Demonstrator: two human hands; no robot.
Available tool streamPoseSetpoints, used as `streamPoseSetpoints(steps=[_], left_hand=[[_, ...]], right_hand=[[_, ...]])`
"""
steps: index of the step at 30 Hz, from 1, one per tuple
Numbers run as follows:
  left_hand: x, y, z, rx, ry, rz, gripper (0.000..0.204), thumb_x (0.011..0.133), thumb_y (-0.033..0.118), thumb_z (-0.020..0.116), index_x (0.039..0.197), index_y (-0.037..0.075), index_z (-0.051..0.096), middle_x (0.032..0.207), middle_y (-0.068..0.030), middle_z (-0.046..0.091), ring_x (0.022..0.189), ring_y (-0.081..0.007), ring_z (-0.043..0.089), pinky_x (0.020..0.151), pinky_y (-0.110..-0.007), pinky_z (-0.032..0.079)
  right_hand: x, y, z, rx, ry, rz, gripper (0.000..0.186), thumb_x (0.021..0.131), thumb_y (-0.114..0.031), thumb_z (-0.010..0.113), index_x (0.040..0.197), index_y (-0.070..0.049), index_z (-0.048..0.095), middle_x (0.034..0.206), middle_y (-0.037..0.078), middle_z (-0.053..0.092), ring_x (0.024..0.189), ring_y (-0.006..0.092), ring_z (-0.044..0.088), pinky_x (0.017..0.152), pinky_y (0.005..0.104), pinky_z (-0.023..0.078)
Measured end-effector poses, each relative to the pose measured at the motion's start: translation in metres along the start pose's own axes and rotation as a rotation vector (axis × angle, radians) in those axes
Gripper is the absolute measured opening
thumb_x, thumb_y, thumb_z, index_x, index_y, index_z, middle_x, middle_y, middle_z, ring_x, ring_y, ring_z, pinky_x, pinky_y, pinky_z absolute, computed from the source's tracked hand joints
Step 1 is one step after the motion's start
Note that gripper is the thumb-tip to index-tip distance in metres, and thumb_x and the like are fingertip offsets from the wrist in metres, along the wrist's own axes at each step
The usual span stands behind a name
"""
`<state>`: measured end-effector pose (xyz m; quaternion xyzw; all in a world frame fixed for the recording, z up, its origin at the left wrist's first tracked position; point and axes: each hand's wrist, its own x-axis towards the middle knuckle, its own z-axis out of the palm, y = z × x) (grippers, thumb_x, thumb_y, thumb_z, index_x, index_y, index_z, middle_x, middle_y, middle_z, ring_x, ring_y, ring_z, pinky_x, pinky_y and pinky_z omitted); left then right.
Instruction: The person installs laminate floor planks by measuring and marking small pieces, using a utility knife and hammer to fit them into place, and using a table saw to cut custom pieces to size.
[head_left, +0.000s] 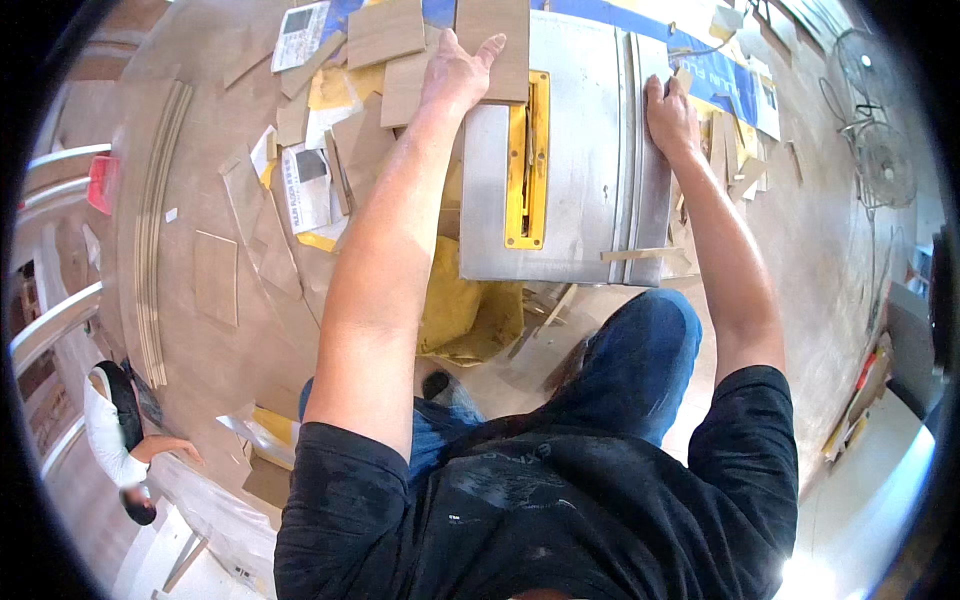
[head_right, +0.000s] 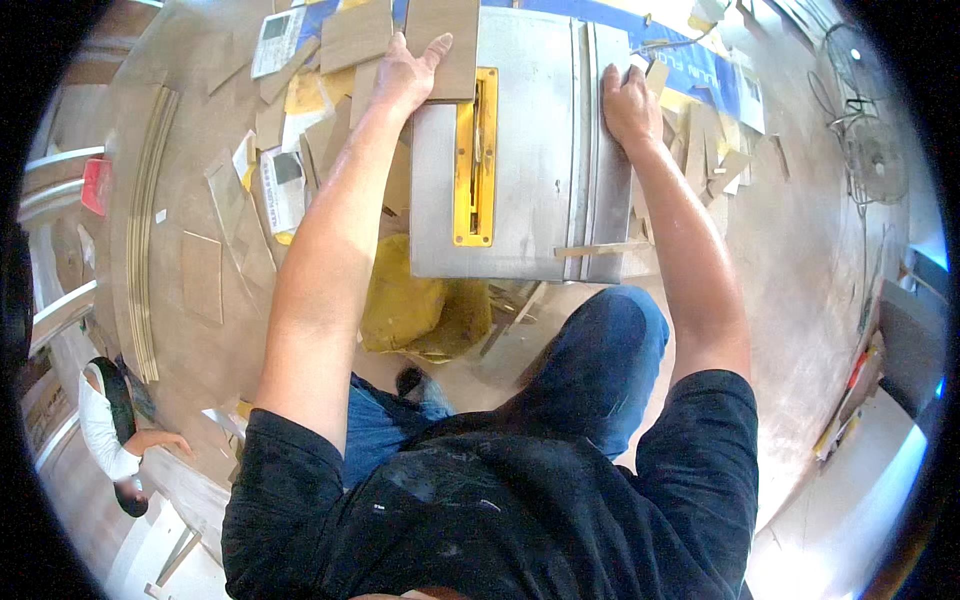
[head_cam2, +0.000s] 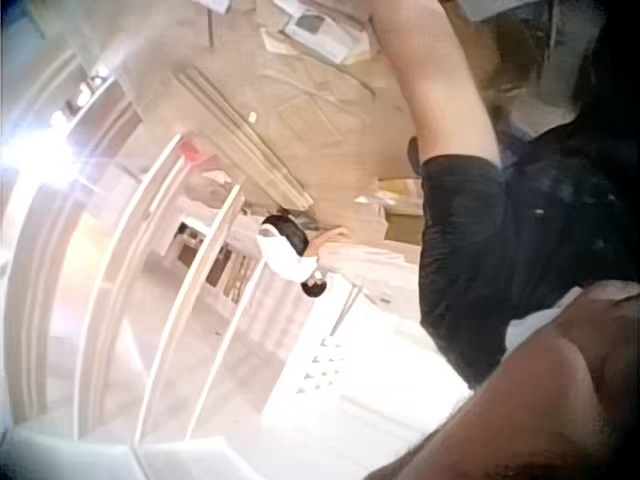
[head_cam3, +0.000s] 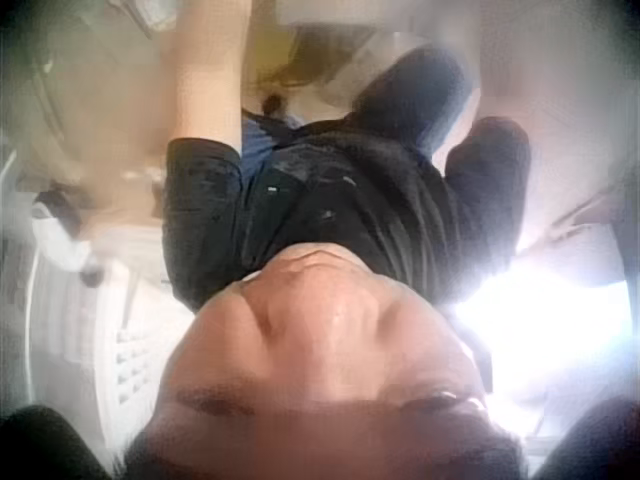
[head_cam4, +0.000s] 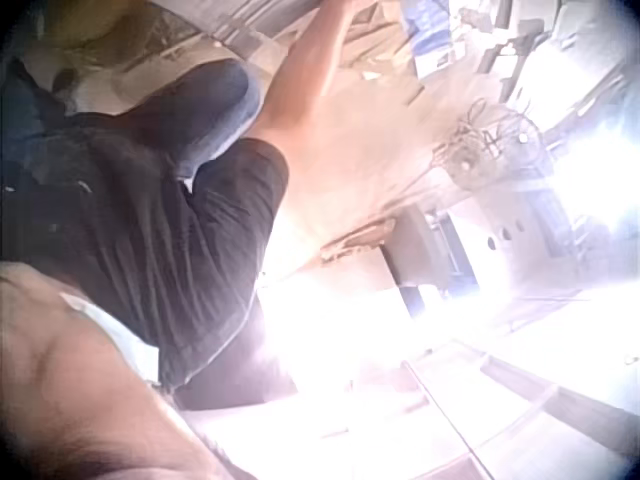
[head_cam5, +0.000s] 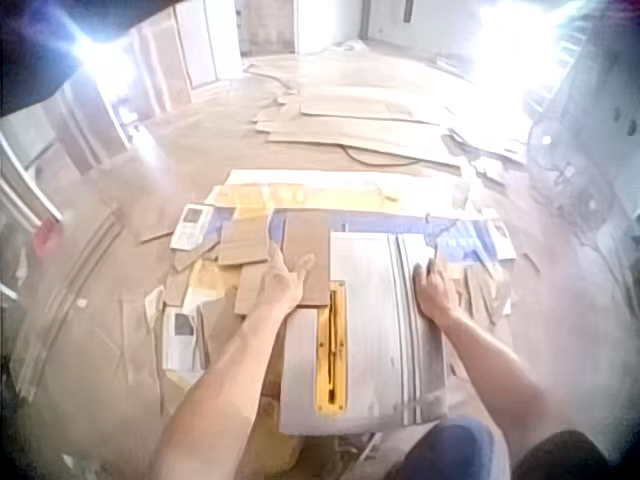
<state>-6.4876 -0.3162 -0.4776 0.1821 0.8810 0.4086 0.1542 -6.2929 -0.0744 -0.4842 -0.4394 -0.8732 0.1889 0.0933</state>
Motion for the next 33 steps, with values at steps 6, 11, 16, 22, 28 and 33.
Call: streamPoseSetpoints(steps=[6, 11, 16, 22, 28, 33], left_hand=[[-0.004, -0.006, -0.001, 0.065, 0.02, 0.034, 0.092, 0.094, 0.061, 0.055, 0.143, -0.012, 0.029, 0.13, -0.0373, 0.053, 0.124, -0.0441, 0.056, 0.104, -0.046, 0.047], [-0.002, -0.013, -0.001, 0.03, -0.047, 0.004, 0.111, 0.087, 0.075, 0.053, 0.145, -0.016, 0.026, 0.136, -0.0384, 0.048, 0.13, -0.0444, 0.05, 0.108, -0.046, 0.043], [-0.001, -0.011, 0.001, 0.0, -0.013, 0.016, 0.096, 0.092, 0.062, 0.056, 0.149, -0.009, 0.028, 0.144, -0.0366, 0.041, 0.137, -0.044, 0.042, 0.112, -0.045, 0.038], [-0.002, -0.017, 0.004, 0.003, 0.052, 0.059, 0.095, 0.093, 0.058, 0.059, 0.148, -0.011, 0.025, 0.141, -0.0389, 0.044, 0.134, -0.0467, 0.045, 0.112, -0.045, 0.039], [-0.012, -0.011, -0.004, -0.027, 0.046, 0.072, 0.098, 0.092, 0.058, 0.061, 0.15, -0.011, 0.021, 0.14, -0.0388, 0.045, 0.132, -0.0469, 0.046, 0.111, -0.045, 0.04], [-0.013, -0.007, 0.001, 0.036, 0.016, 0.005, 0.096, 0.093, 0.059, 0.058, 0.148, -0.012, 0.024, 0.143, -0.0383, 0.042, 0.135, -0.0458, 0.043, 0.113, -0.045, 0.038]], right_hand=[[-0.002, 0.0, 0.0, -0.002, 0.006, -0.028, 0.064, 0.099, -0.052, 0.039, 0.13, 0.002, 0.054, 0.122, 0.034, 0.06, 0.117, 0.051, 0.055, 0.102, 0.0524, 0.042], [0.007, 0.005, 0.004, -0.025, -0.046, 0.006, 0.066, 0.099, -0.053, 0.039, 0.132, 0.001, 0.054, 0.126, 0.032, 0.06, 0.121, 0.049, 0.054, 0.104, 0.0509, 0.041], [0.004, 0.008, 0.006, -0.006, -0.003, -0.028, 0.067, 0.099, -0.054, 0.038, 0.134, 0.002, 0.053, 0.13, 0.031, 0.057, 0.125, 0.0477, 0.052, 0.106, 0.0515, 0.04], [0.01, 0.014, 0.011, -0.009, -0.035, -0.025, 0.068, 0.099, -0.055, 0.037, 0.135, 0.0, 0.051, 0.13, 0.031, 0.057, 0.124, 0.0492, 0.051, 0.106, 0.052, 0.039], [0.01, 0.012, 0.012, 0.002, -0.009, -0.038, 0.07, 0.097, -0.057, 0.037, 0.14, -0.003, 0.048, 0.131, 0.031, 0.058, 0.123, 0.0486, 0.053, 0.106, 0.054, 0.039], [0.014, 0.027, 0.015, -0.013, -0.029, -0.038, 0.068, 0.098, -0.056, 0.037, 0.137, -0.001, 0.049, 0.131, 0.031, 0.058, 0.123, 0.0493, 0.053, 0.105, 0.0545, 0.04]])
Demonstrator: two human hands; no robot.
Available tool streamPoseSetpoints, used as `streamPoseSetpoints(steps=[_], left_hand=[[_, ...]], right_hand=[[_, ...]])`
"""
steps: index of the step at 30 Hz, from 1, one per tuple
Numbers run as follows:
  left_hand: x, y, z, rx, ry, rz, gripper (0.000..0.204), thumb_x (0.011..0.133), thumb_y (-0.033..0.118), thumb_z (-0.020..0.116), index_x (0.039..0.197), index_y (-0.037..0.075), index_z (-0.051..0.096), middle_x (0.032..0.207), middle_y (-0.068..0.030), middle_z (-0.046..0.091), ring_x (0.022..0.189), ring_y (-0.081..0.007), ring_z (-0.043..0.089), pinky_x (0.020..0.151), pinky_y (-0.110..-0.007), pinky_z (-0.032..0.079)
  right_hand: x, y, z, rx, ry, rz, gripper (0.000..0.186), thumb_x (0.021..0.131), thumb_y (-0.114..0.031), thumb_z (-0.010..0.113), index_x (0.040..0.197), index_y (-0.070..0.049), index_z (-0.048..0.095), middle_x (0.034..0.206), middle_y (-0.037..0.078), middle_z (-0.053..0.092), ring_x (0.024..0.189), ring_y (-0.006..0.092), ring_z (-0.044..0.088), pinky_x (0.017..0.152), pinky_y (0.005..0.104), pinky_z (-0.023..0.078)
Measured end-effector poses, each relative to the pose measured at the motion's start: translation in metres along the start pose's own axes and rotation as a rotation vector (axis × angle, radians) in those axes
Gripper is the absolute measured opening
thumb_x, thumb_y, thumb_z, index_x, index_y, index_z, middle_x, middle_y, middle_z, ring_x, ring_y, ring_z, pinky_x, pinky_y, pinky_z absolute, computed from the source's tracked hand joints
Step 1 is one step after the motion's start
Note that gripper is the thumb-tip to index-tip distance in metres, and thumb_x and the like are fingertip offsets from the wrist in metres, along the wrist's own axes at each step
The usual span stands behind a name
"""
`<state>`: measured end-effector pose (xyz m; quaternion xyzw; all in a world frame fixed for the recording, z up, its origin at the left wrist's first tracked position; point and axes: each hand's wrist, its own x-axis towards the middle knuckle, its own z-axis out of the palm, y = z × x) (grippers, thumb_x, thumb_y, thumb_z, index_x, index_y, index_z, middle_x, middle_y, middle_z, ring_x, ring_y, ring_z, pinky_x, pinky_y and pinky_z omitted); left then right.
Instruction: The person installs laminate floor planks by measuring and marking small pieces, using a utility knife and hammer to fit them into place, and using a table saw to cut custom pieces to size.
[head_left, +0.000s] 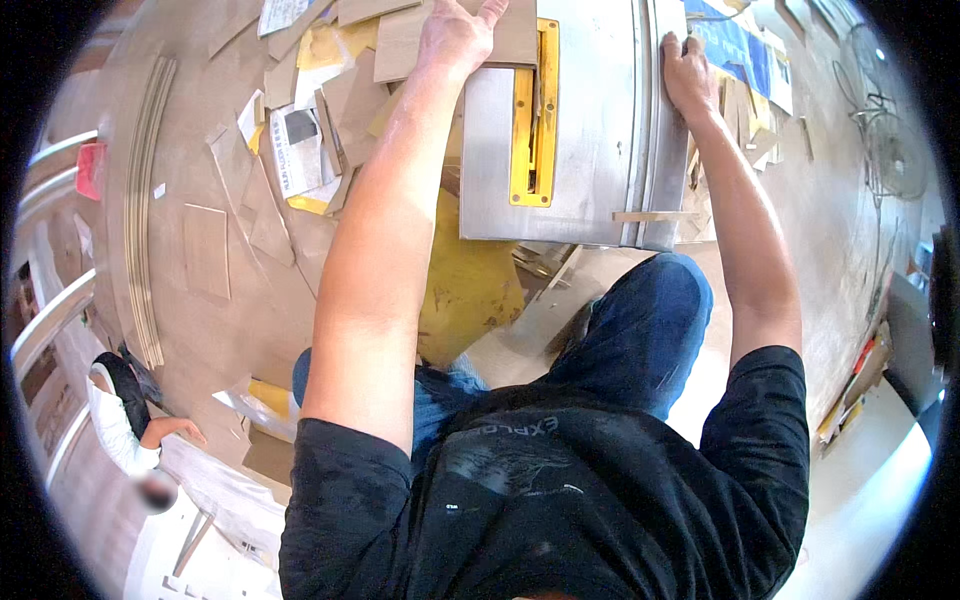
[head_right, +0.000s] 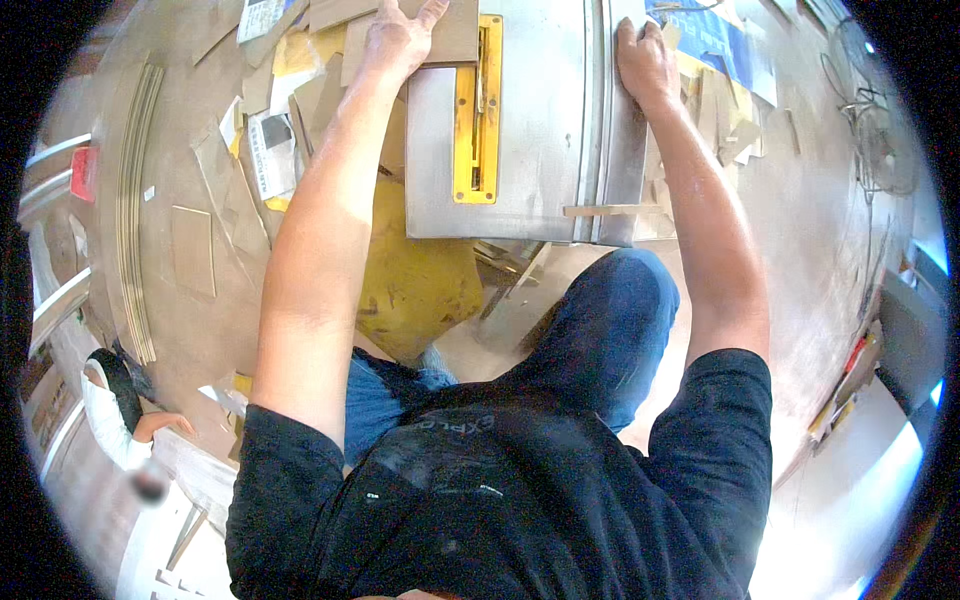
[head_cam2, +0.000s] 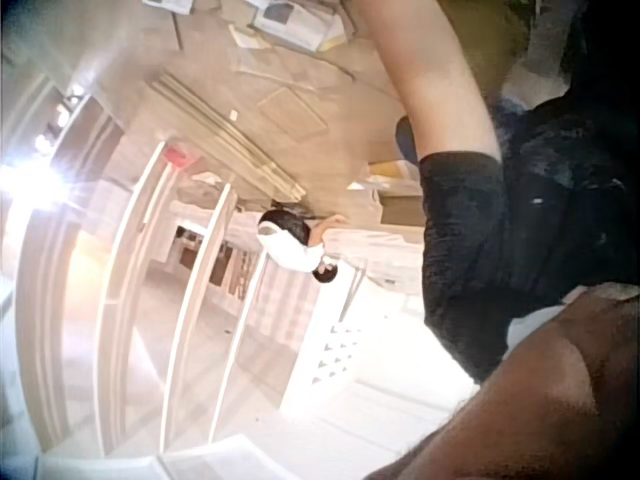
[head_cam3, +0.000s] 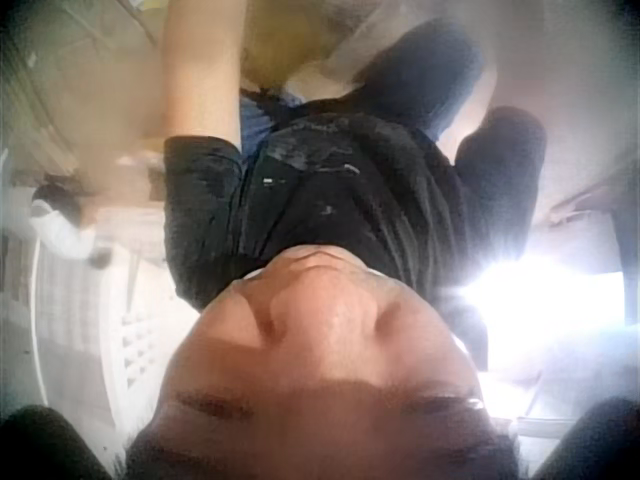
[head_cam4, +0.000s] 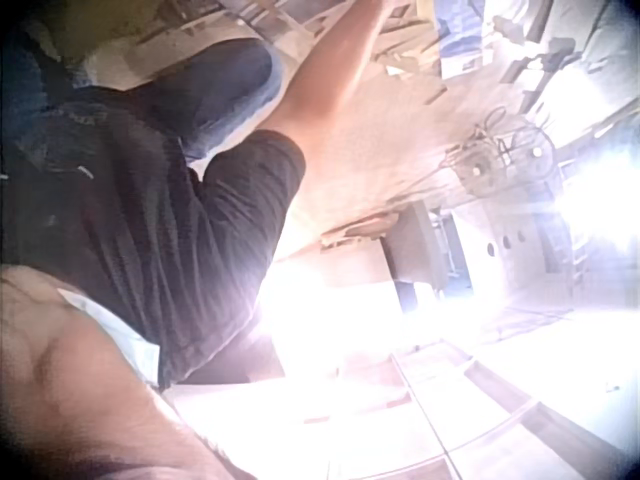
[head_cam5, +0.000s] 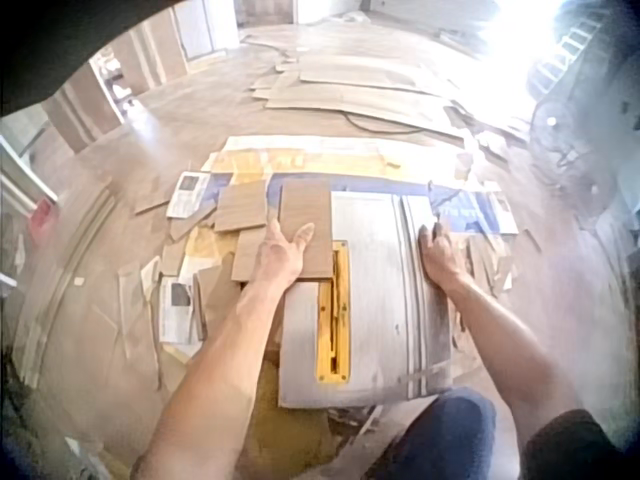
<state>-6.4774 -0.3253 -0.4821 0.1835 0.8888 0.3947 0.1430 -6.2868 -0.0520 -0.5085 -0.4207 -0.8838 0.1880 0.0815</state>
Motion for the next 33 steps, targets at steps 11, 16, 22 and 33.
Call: streamPoseSetpoints(steps=[11, 16, 22, 33], left_hand=[[0.009, -0.002, 0.001, -0.098, 0.029, 0.054, 0.096, 0.093, 0.055, 0.062, 0.15, -0.01, 0.021, 0.136, -0.039, 0.049, 0.128, -0.0474, 0.05, 0.108, -0.046, 0.043], [0.015, -0.01, 0.005, -0.056, 0.056, 0.079, 0.095, 0.092, 0.055, 0.062, 0.149, -0.011, 0.024, 0.139, -0.0376, 0.047, 0.132, -0.046, 0.047, 0.111, -0.045, 0.04], [0.008, -0.001, 0.003, -0.031, -0.008, -0.003, 0.097, 0.093, 0.061, 0.059, 0.148, -0.012, 0.026, 0.141, -0.0373, 0.045, 0.133, -0.0455, 0.047, 0.113, -0.045, 0.039], [0.001, -0.003, 0.001, 0.004, 0.024, 0.015, 0.099, 0.093, 0.061, 0.058, 0.146, -0.016, 0.025, 0.14, -0.0387, 0.045, 0.133, -0.0472, 0.045, 0.112, -0.045, 0.039]], right_hand=[[-0.003, -0.005, 0.001, -0.002, 0.037, -0.047, 0.068, 0.098, -0.054, 0.039, 0.137, 0.001, 0.049, 0.127, 0.033, 0.059, 0.12, 0.0511, 0.054, 0.103, 0.0547, 0.041], [-0.005, -0.01, -0.001, 0.013, 0.05, -0.028, 0.068, 0.098, -0.055, 0.038, 0.138, 0.0, 0.049, 0.129, 0.033, 0.058, 0.121, 0.0515, 0.053, 0.104, 0.055, 0.04], [-0.004, -0.005, -0.002, 0.001, 0.04, -0.017, 0.069, 0.099, -0.056, 0.037, 0.137, 0.001, 0.05, 0.128, 0.032, 0.059, 0.122, 0.0498, 0.053, 0.104, 0.0516, 0.041], [0.002, -0.003, 0.004, -0.006, 0.069, -0.049, 0.068, 0.099, -0.056, 0.037, 0.128, 0.003, 0.054, 0.127, 0.033, 0.058, 0.121, 0.0503, 0.052, 0.103, 0.052, 0.041]])
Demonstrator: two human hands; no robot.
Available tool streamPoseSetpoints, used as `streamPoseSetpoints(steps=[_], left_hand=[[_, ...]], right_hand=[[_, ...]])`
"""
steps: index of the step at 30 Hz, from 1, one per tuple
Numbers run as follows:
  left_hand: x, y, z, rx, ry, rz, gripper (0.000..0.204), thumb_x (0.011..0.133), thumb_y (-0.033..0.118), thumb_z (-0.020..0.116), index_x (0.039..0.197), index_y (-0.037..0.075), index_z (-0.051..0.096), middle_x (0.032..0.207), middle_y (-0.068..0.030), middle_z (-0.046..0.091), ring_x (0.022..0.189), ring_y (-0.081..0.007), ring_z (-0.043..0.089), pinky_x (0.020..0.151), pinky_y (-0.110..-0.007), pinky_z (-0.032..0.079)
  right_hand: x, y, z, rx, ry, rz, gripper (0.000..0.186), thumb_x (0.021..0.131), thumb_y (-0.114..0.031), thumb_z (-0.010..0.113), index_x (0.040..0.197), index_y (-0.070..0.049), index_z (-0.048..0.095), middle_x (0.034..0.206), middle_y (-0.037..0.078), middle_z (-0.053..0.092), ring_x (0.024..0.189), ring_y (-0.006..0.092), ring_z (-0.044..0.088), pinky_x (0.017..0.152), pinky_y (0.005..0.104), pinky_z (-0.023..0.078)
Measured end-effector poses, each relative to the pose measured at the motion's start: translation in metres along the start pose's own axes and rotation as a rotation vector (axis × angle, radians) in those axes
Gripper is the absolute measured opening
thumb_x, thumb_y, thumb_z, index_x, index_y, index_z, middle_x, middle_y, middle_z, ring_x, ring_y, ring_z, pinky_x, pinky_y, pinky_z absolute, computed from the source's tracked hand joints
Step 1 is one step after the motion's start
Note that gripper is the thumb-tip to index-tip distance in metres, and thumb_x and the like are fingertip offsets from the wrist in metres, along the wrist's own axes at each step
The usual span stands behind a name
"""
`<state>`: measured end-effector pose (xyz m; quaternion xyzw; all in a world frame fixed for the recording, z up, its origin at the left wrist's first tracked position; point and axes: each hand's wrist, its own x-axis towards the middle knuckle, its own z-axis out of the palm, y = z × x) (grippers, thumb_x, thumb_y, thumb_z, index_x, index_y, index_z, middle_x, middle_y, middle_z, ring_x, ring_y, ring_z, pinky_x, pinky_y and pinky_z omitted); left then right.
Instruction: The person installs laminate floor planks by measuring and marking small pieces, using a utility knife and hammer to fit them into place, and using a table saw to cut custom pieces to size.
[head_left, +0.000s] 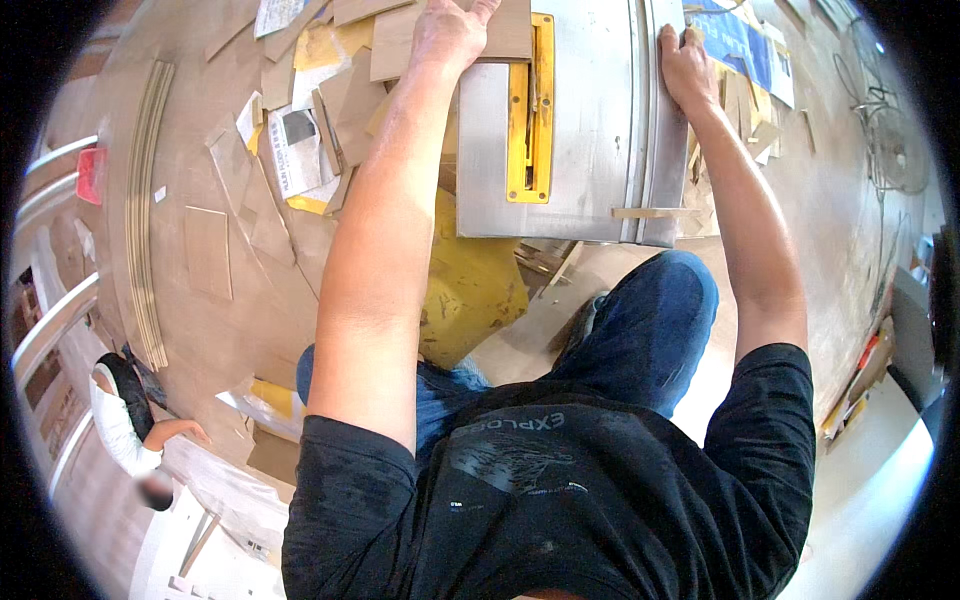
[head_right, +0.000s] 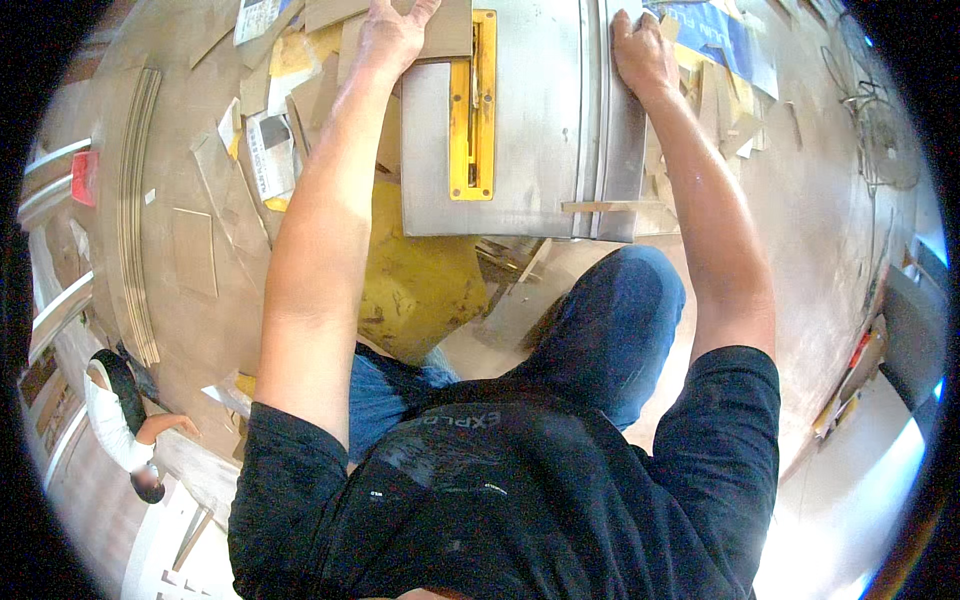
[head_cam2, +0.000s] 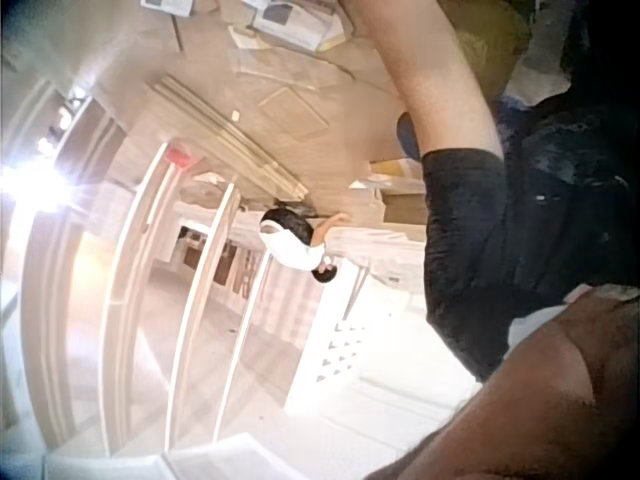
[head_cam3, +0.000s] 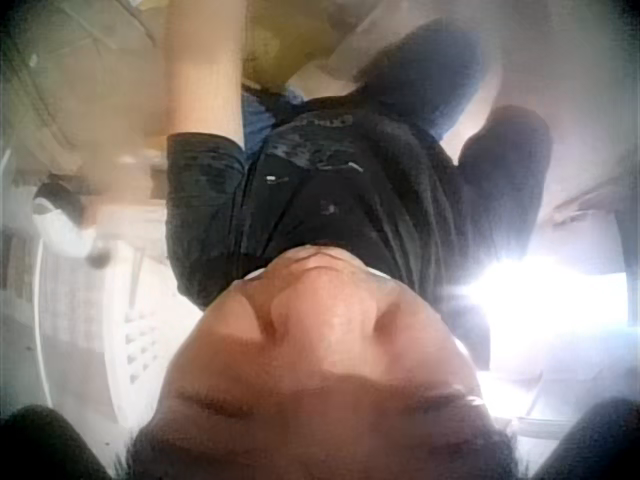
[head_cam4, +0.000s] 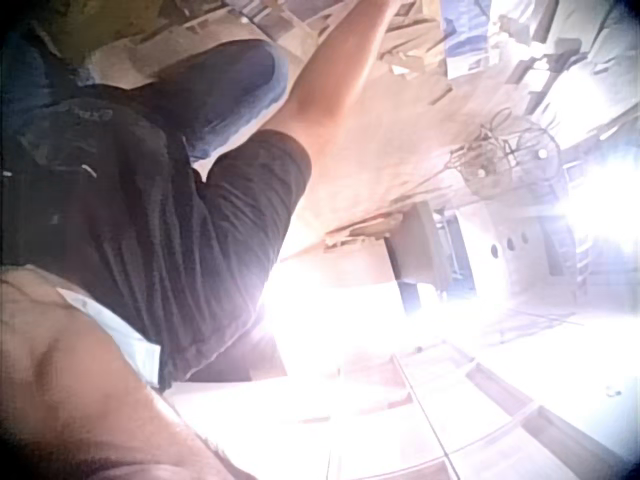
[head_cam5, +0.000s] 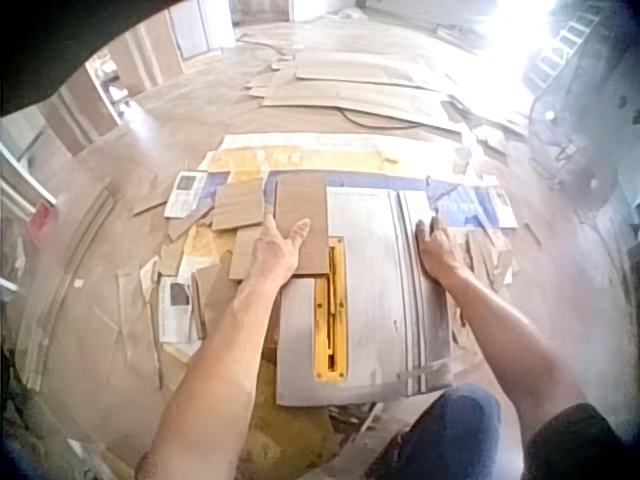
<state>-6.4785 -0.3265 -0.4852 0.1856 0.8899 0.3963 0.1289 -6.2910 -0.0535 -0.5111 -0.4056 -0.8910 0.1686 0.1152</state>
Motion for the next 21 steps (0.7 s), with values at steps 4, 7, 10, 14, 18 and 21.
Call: streamPoseSetpoints(steps=[4, 7, 10, 14, 18, 21], left_hand=[[-0.003, -0.005, -0.004, -0.005, 0.021, 0.054, 0.097, 0.093, 0.059, 0.059, 0.146, -0.015, 0.026, 0.139, -0.0394, 0.046, 0.131, -0.0479, 0.046, 0.11, -0.046, 0.04], [-0.008, 0.001, -0.003, -0.025, -0.026, 0.005, 0.096, 0.093, 0.058, 0.059, 0.146, -0.015, 0.025, 0.138, -0.0398, 0.046, 0.13, -0.0478, 0.048, 0.109, -0.045, 0.041], [-0.011, 0.007, -0.008, -0.015, -0.064, -0.029, 0.098, 0.094, 0.059, 0.057, 0.148, -0.014, 0.021, 0.14, -0.0395, 0.044, 0.132, -0.0474, 0.045, 0.111, -0.045, 0.039], [-0.012, 0.009, -0.012, 0.018, -0.054, -0.026, 0.099, 0.095, 0.059, 0.054, 0.151, -0.013, 0.015, 0.146, -0.0388, 0.037, 0.137, -0.0467, 0.04, 0.116, -0.043, 0.035], [-0.014, 0.004, -0.006, 0.002, -0.048, -0.035, 0.099, 0.095, 0.06, 0.055, 0.153, -0.01, 0.013, 0.145, -0.039, 0.039, 0.137, -0.0467, 0.04, 0.115, -0.044, 0.036], [-0.02, -0.005, -0.005, -0.076, -0.066, 0.002, 0.1, 0.094, 0.06, 0.055, 0.155, -0.006, 0.011, 0.143, -0.0391, 0.041, 0.137, -0.0464, 0.04, 0.114, -0.044, 0.037]], right_hand=[[-0.002, -0.005, 0.0, 0.021, -0.004, 0.01, 0.068, 0.099, -0.056, 0.037, 0.127, 0.003, 0.054, 0.126, 0.033, 0.059, 0.121, 0.0511, 0.052, 0.103, 0.0529, 0.041], [0.002, 0.006, 0.003, -0.001, -0.011, -0.001, 0.067, 0.099, -0.056, 0.037, 0.127, 0.002, 0.054, 0.126, 0.034, 0.058, 0.121, 0.0514, 0.052, 0.102, 0.0534, 0.041], [0.0, 0.005, 0.002, 0.007, -0.028, 0.016, 0.068, 0.098, -0.057, 0.038, 0.133, 0.0, 0.052, 0.13, 0.033, 0.057, 0.122, 0.0503, 0.052, 0.104, 0.0538, 0.04], [-0.003, -0.008, -0.005, 0.023, -0.065, 0.075, 0.07, 0.098, -0.057, 0.038, 0.138, -0.001, 0.05, 0.132, 0.032, 0.057, 0.124, 0.0496, 0.052, 0.106, 0.0534, 0.04], [-0.007, -0.011, -0.008, 0.015, -0.044, 0.044, 0.068, 0.098, -0.055, 0.038, 0.139, -0.001, 0.049, 0.132, 0.031, 0.057, 0.126, 0.0482, 0.051, 0.107, 0.0519, 0.039], [-0.004, -0.008, -0.009, 0.021, -0.059, 0.04, 0.068, 0.098, -0.054, 0.038, 0.138, -0.001, 0.05, 0.132, 0.031, 0.057, 0.125, 0.0486, 0.051, 0.106, 0.0522, 0.039]])
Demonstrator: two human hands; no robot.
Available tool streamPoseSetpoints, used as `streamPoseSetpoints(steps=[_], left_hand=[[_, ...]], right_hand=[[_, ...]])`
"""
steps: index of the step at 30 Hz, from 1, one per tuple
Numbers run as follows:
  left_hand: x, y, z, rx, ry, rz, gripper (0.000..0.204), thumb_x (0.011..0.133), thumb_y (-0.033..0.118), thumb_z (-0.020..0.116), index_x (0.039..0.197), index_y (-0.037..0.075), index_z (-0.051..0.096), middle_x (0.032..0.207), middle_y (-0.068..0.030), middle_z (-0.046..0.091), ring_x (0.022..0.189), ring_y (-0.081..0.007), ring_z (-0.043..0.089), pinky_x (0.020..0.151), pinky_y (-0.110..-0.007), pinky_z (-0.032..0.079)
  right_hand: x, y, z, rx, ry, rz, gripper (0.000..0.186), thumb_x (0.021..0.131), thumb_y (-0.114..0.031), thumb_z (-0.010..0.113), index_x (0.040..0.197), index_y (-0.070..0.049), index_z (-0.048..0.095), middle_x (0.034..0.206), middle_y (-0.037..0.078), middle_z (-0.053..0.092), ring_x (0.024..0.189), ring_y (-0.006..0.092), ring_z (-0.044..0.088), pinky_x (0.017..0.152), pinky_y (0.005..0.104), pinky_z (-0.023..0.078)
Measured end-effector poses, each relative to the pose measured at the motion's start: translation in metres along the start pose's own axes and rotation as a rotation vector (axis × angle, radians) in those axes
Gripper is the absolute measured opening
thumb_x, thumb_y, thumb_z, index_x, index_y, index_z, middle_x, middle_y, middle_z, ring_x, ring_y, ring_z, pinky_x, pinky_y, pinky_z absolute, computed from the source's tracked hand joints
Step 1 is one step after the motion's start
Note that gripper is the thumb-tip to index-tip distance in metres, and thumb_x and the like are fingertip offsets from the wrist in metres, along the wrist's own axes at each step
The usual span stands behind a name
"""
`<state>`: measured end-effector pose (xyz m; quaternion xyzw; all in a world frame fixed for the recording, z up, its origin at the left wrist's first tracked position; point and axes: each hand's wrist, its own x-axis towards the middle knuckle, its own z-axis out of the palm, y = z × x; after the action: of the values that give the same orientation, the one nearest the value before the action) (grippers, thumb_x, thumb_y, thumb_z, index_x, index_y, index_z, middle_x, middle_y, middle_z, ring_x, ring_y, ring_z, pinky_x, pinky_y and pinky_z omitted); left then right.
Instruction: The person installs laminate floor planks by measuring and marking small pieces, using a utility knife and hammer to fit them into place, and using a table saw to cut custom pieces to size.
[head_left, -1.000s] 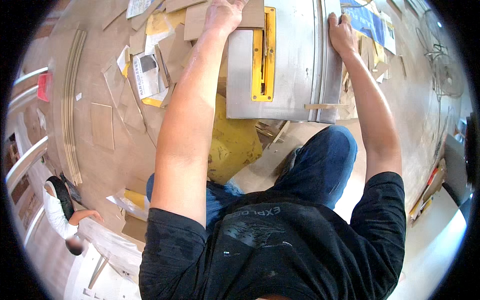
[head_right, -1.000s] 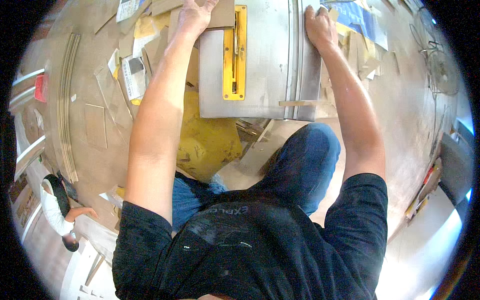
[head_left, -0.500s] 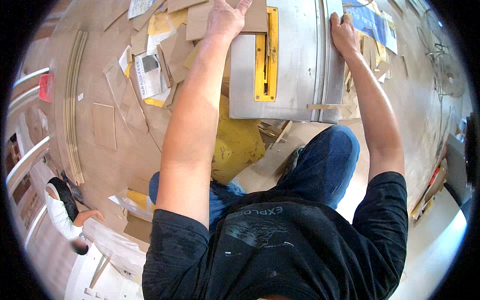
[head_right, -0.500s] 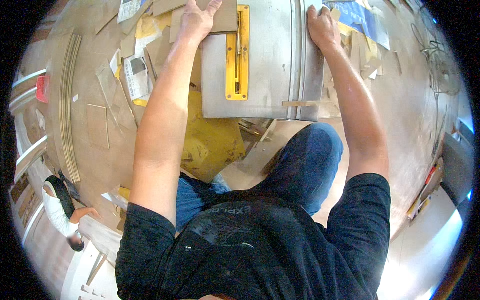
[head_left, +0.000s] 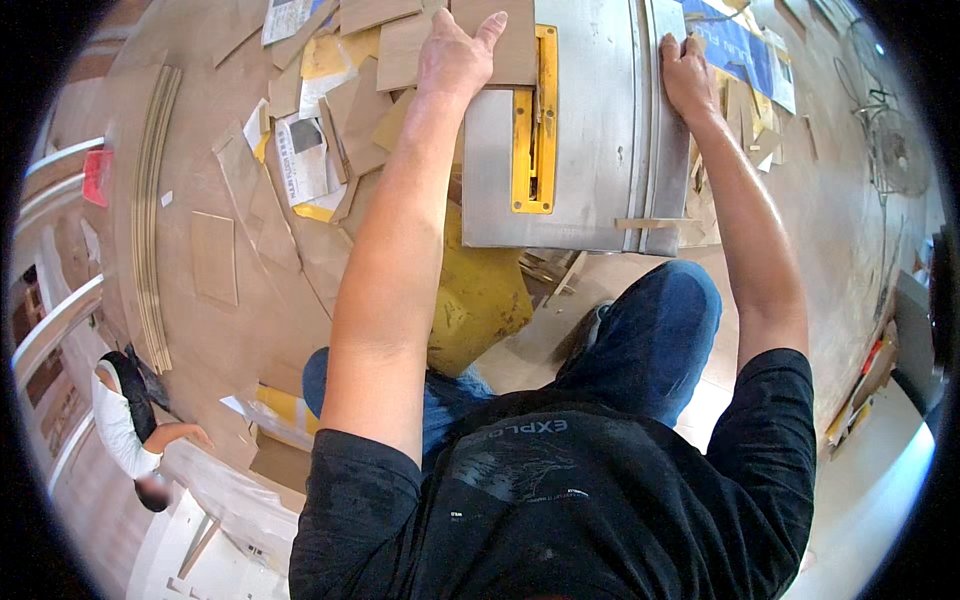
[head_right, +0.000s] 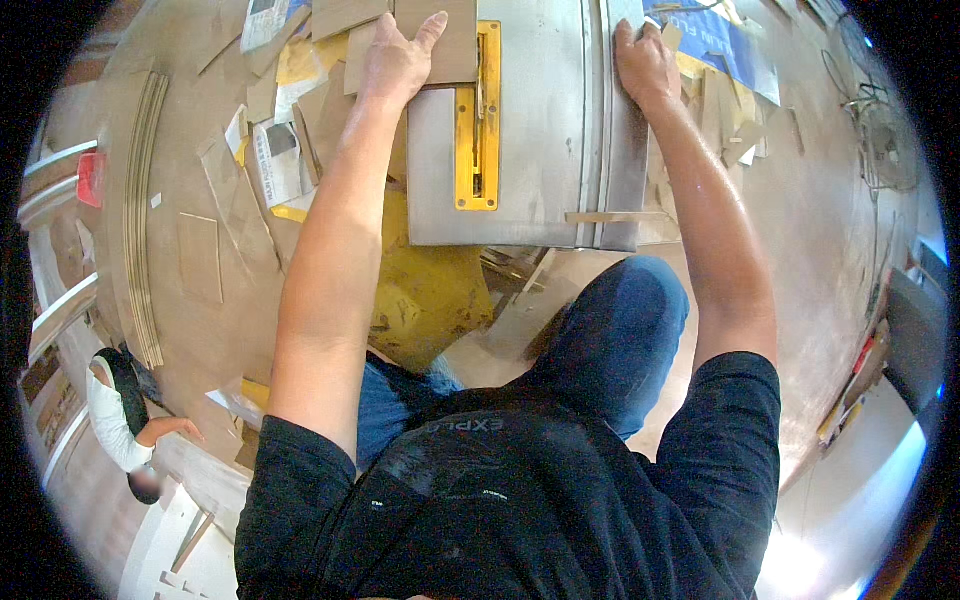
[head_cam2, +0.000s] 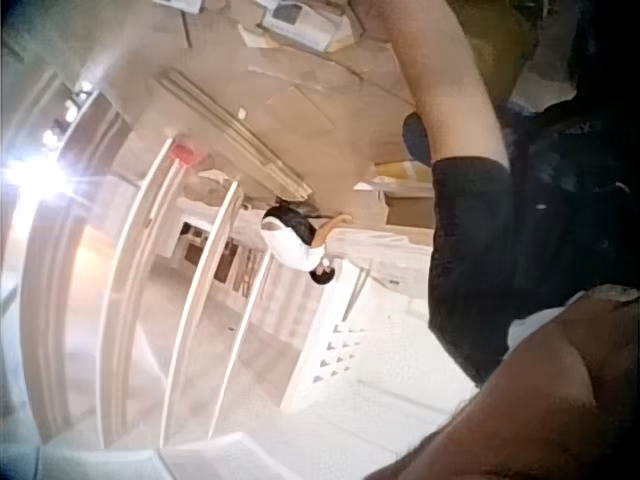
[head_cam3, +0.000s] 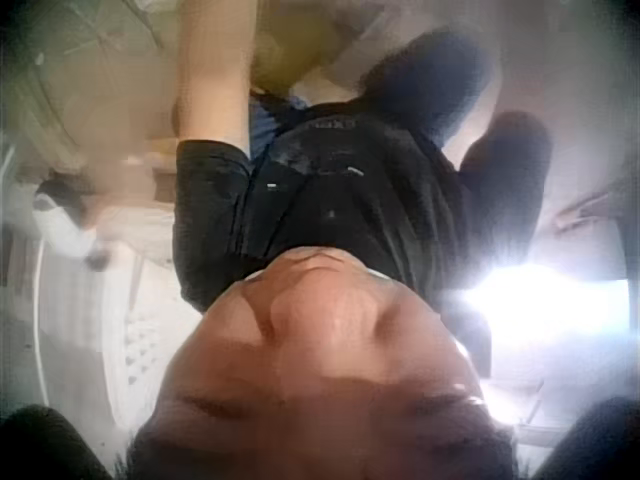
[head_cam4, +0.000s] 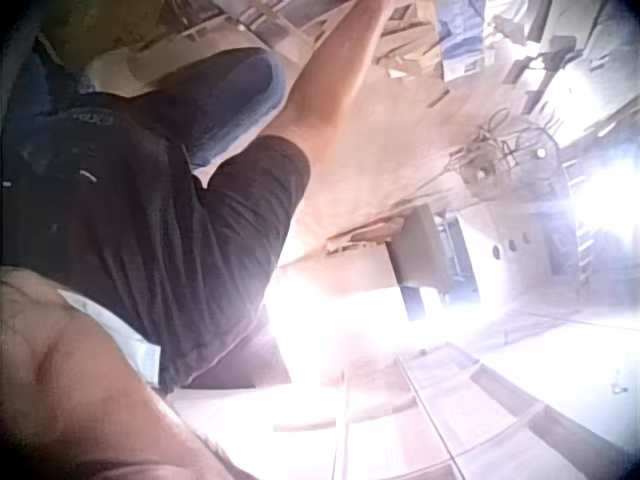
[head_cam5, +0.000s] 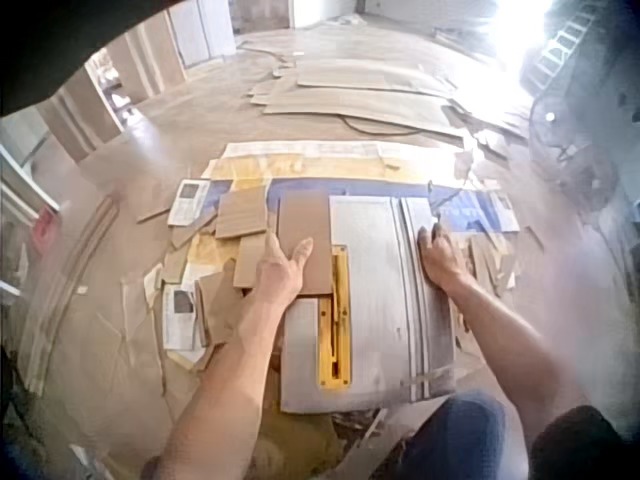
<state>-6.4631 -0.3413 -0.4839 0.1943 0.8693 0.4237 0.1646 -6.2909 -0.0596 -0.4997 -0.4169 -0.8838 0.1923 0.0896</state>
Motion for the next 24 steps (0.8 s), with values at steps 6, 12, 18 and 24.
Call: streamPoseSetpoints(steps=[6, 12, 18, 24], left_hand=[[-0.007, -0.003, 0.002, 0.098, 0.008, -0.054, 0.107, 0.089, 0.07, 0.055, 0.147, -0.015, 0.025, 0.139, -0.0398, 0.045, 0.131, -0.0467, 0.048, 0.11, -0.047, 0.042], [-0.024, 0.008, -0.005, 0.096, 0.006, -0.056, 0.088, 0.094, 0.058, 0.059, 0.14, -0.013, 0.034, 0.126, -0.0339, 0.057, 0.12, -0.044, 0.057, 0.102, -0.047, 0.048], [-0.032, 0.002, -0.001, 0.124, 0.04, -0.032, 0.084, 0.094, 0.06, 0.057, 0.132, -0.013, 0.04, 0.119, -0.0345, 0.06, 0.113, -0.0436, 0.061, 0.097, -0.047, 0.051], [-0.042, 0.0, -0.001, 0.151, 0.072, -0.003, 0.085, 0.094, 0.061, 0.056, 0.132, -0.013, 0.039, 0.118, -0.0336, 0.061, 0.113, -0.0433, 0.062, 0.096, -0.047, 0.051]], right_hand=[[0.0, -0.001, 0.002, -0.003, -0.006, 0.02, 0.066, 0.098, -0.053, 0.038, 0.136, -0.001, 0.051, 0.131, 0.032, 0.057, 0.123, 0.0497, 0.052, 0.104, 0.053, 0.04], [-0.001, -0.005, 0.001, -0.019, 0.022, 0.011, 0.067, 0.098, -0.054, 0.038, 0.133, 0.002, 0.051, 0.129, 0.033, 0.058, 0.122, 0.0496, 0.053, 0.103, 0.053, 0.041], [-0.001, -0.002, 0.001, -0.011, -0.004, 0.018, 0.068, 0.099, -0.055, 0.038, 0.138, 0.0, 0.05, 0.133, 0.031, 0.056, 0.124, 0.0485, 0.052, 0.105, 0.054, 0.04], [0.0, -0.001, 0.003, -0.013, 0.004, 0.009, 0.066, 0.098, -0.052, 0.038, 0.138, -0.001, 0.05, 0.133, 0.031, 0.056, 0.125, 0.0484, 0.052, 0.106, 0.0536, 0.039]])
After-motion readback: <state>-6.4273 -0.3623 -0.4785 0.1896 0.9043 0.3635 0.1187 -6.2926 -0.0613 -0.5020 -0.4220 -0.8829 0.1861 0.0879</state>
